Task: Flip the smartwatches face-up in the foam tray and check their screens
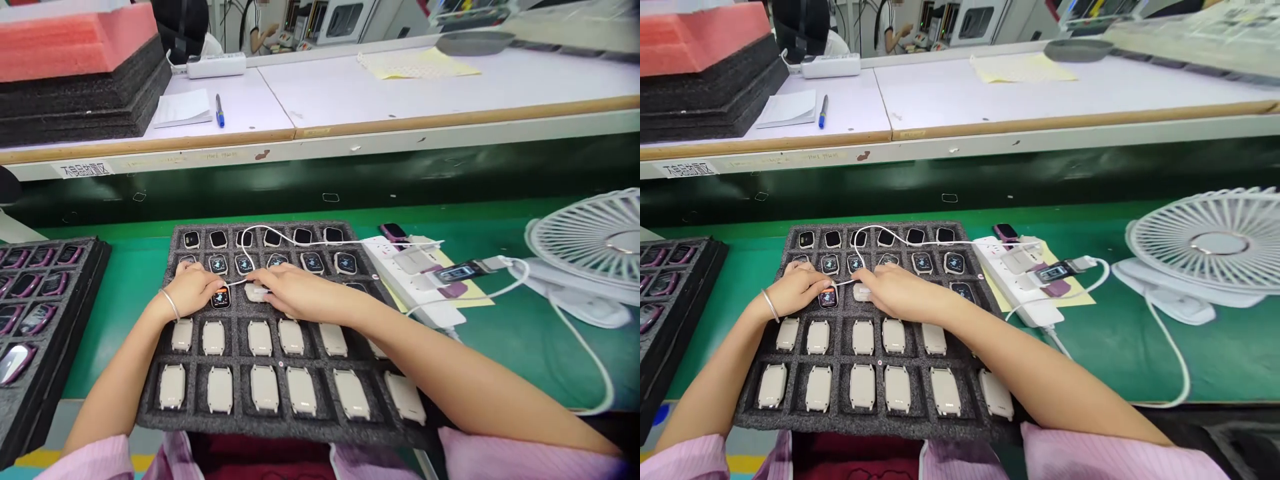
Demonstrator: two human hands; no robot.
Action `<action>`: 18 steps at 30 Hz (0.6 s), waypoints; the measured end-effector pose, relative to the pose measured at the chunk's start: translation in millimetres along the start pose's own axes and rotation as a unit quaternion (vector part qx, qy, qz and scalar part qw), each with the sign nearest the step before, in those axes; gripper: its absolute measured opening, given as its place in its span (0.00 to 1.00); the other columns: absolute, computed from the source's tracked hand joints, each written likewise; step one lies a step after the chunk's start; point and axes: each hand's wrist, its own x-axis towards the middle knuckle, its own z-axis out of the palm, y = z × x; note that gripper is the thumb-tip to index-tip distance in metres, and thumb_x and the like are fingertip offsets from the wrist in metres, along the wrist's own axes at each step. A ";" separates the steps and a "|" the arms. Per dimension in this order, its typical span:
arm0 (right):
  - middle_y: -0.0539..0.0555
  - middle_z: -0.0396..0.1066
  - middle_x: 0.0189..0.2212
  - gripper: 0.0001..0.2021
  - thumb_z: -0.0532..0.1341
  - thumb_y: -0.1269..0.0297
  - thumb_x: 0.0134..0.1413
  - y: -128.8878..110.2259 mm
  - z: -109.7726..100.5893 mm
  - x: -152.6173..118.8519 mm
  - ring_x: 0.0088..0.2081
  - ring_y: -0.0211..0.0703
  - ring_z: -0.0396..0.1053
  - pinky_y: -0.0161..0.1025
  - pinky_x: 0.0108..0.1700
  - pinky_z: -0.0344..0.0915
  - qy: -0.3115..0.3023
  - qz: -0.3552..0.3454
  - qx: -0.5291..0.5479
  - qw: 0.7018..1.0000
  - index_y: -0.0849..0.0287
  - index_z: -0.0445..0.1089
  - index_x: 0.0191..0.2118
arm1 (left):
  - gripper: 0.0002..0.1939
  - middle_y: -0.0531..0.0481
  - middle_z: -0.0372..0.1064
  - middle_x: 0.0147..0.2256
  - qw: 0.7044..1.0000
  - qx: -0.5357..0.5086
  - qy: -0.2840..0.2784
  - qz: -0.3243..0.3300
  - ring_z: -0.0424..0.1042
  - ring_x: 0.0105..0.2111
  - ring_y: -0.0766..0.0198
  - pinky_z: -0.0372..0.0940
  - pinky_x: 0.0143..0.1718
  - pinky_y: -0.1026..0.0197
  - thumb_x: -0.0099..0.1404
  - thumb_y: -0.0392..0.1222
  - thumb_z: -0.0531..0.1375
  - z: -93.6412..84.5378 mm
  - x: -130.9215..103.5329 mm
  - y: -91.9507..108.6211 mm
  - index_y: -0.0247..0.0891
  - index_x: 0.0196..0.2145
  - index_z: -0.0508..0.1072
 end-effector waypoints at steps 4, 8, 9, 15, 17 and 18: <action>0.65 0.69 0.53 0.16 0.46 0.72 0.69 21.2 7.0 -4.9 0.54 0.52 0.68 0.50 0.55 0.64 0.059 0.013 0.152 0.987 0.64 0.59 0.58 | 0.20 0.47 0.72 0.31 1.000 0.008 0.015 0.000 0.65 0.41 0.54 0.51 0.53 0.45 0.73 0.46 0.45 3.8 -0.3 -0.8 0.40 0.34 0.74; 0.59 0.72 0.48 0.12 0.47 0.70 0.69 26.7 4.8 4.3 0.49 0.47 0.70 0.44 0.53 0.65 0.011 0.023 0.225 0.974 0.61 0.65 0.50 | 0.21 0.47 0.69 0.29 0.999 0.015 0.033 0.008 0.65 0.40 0.54 0.53 0.52 0.45 0.73 0.46 0.44 7.1 -1.2 -2.8 0.40 0.33 0.73; 0.58 0.73 0.46 0.12 0.48 0.70 0.69 25.7 2.9 7.1 0.48 0.46 0.70 0.44 0.52 0.65 -0.003 0.022 0.219 0.976 0.60 0.67 0.49 | 0.21 0.48 0.69 0.29 0.999 0.014 0.038 0.011 0.65 0.39 0.54 0.53 0.51 0.45 0.73 0.46 0.44 7.3 -1.4 -3.2 0.40 0.32 0.72; 0.58 0.75 0.40 0.16 0.49 0.61 0.72 12.4 0.0 14.0 0.42 0.50 0.70 0.44 0.48 0.64 0.003 0.044 0.145 0.989 0.61 0.73 0.43 | 0.23 0.48 0.68 0.29 0.999 0.005 0.038 0.023 0.64 0.39 0.55 0.52 0.52 0.45 0.74 0.47 0.43 6.2 -1.8 -4.6 0.39 0.30 0.71; 0.55 0.76 0.40 0.15 0.50 0.62 0.71 8.8 4.1 13.6 0.43 0.50 0.70 0.44 0.49 0.62 0.017 0.033 0.137 0.990 0.58 0.74 0.45 | 0.23 0.49 0.68 0.28 0.999 0.007 0.037 0.027 0.64 0.39 0.55 0.52 0.51 0.46 0.74 0.48 0.43 5.8 -0.7 -5.9 0.39 0.30 0.71; 0.54 0.76 0.39 0.15 0.50 0.63 0.71 7.5 6.1 13.6 0.43 0.50 0.69 0.44 0.50 0.62 0.024 0.029 0.130 0.991 0.57 0.74 0.45 | 0.23 0.49 0.68 0.27 0.999 0.009 0.035 0.030 0.64 0.38 0.56 0.52 0.51 0.46 0.74 0.48 0.43 5.6 0.1 -6.6 0.39 0.31 0.71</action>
